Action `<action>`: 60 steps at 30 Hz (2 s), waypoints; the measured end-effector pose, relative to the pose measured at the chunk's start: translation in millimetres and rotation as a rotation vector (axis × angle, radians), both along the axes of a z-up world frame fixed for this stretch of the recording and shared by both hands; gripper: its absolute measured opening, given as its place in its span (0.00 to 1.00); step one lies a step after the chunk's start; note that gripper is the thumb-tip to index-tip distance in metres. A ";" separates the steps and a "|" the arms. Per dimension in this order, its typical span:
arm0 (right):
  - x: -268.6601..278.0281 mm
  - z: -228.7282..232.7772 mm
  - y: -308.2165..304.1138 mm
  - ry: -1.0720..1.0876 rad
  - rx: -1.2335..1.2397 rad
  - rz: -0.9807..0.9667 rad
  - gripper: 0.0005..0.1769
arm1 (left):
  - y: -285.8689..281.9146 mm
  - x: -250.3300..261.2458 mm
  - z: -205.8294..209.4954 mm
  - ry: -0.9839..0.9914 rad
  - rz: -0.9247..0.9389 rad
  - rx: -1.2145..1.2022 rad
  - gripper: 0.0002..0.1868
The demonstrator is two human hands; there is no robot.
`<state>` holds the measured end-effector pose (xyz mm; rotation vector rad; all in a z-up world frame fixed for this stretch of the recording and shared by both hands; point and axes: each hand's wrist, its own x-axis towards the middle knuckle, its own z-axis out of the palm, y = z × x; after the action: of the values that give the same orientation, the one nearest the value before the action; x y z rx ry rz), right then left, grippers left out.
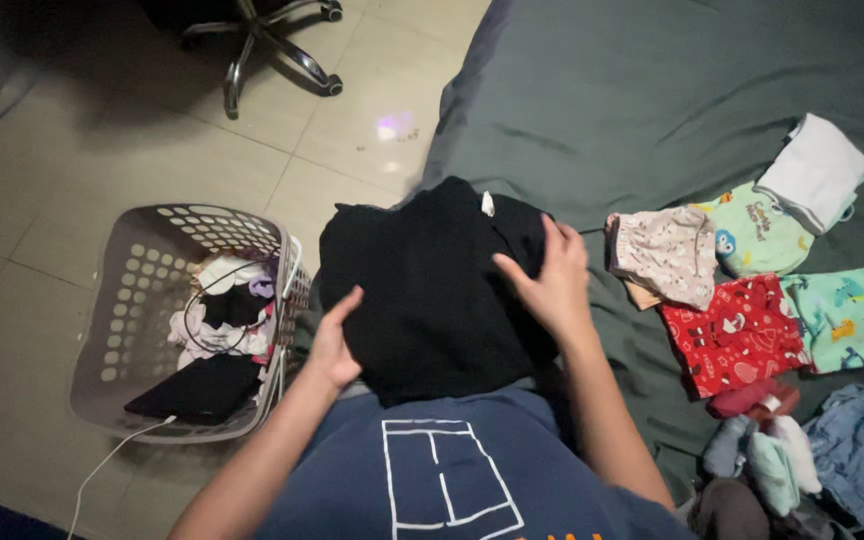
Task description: The person folds various small clothing items, including underwear and socks, one by one on a bed. They pick each item from a laundry basket, fold it neatly, and place it on the bed.
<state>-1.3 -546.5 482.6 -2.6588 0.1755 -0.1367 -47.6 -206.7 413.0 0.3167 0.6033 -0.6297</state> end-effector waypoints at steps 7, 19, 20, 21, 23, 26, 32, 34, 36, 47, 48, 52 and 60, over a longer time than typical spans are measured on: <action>75.7 -111.9 -29.2 0.148 0.335 0.115 0.44 | -14.0 -30.3 14.5 -0.027 -0.138 0.060 0.24; 79.7 -21.6 -37.8 -0.254 0.183 0.105 0.19 | 17.0 -39.6 4.9 -0.158 -0.245 -0.016 0.22; 66.3 -6.6 -21.5 -0.255 0.053 0.140 0.18 | 17.8 -41.2 4.8 -0.147 -0.249 -0.036 0.23; 49.5 4.8 -2.2 -0.253 -0.074 0.171 0.17 | 18.6 -44.7 5.4 -0.132 -0.255 -0.055 0.23; 22.1 19.1 45.5 -0.157 -0.211 0.262 0.17 | 18.2 -48.1 8.5 -0.080 -0.251 -0.037 0.24; -4.2 27.9 100.8 -0.232 -0.535 0.393 0.25 | 16.4 -48.6 16.5 -0.074 -0.213 0.015 0.26; -21.5 38.0 75.8 -0.099 -0.102 0.634 0.37 | 16.1 -43.7 28.2 -0.053 -0.128 -0.054 0.27; -16.7 41.1 53.2 0.069 0.006 0.742 0.31 | 21.6 -38.4 28.6 -0.086 -0.045 -0.190 0.28; -3.1 48.1 23.5 0.269 0.224 0.787 0.27 | 25.8 -32.1 28.4 -0.167 0.062 -0.440 0.29; 0.7 68.3 -7.5 0.367 0.131 0.993 0.61 | 13.2 -46.6 88.0 -1.543 -0.263 2.037 0.34; 0.1 65.0 -7.8 0.365 0.158 1.016 0.58 | 14.1 -44.3 92.7 -1.634 -0.279 2.095 0.33; 20.6 50.6 -37.6 0.385 0.397 1.099 0.44 | 24.1 -29.9 91.3 -1.826 -0.412 1.575 0.25; 118.4 9.2 -3.0 0.216 1.082 0.313 0.22 | 30.7 87.7 34.7 -0.646 0.214 1.245 0.26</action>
<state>117.1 -549.5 491.8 -1.5814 -0.0901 0.2781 40.0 -176.0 447.7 1.5299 0.3200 0.1532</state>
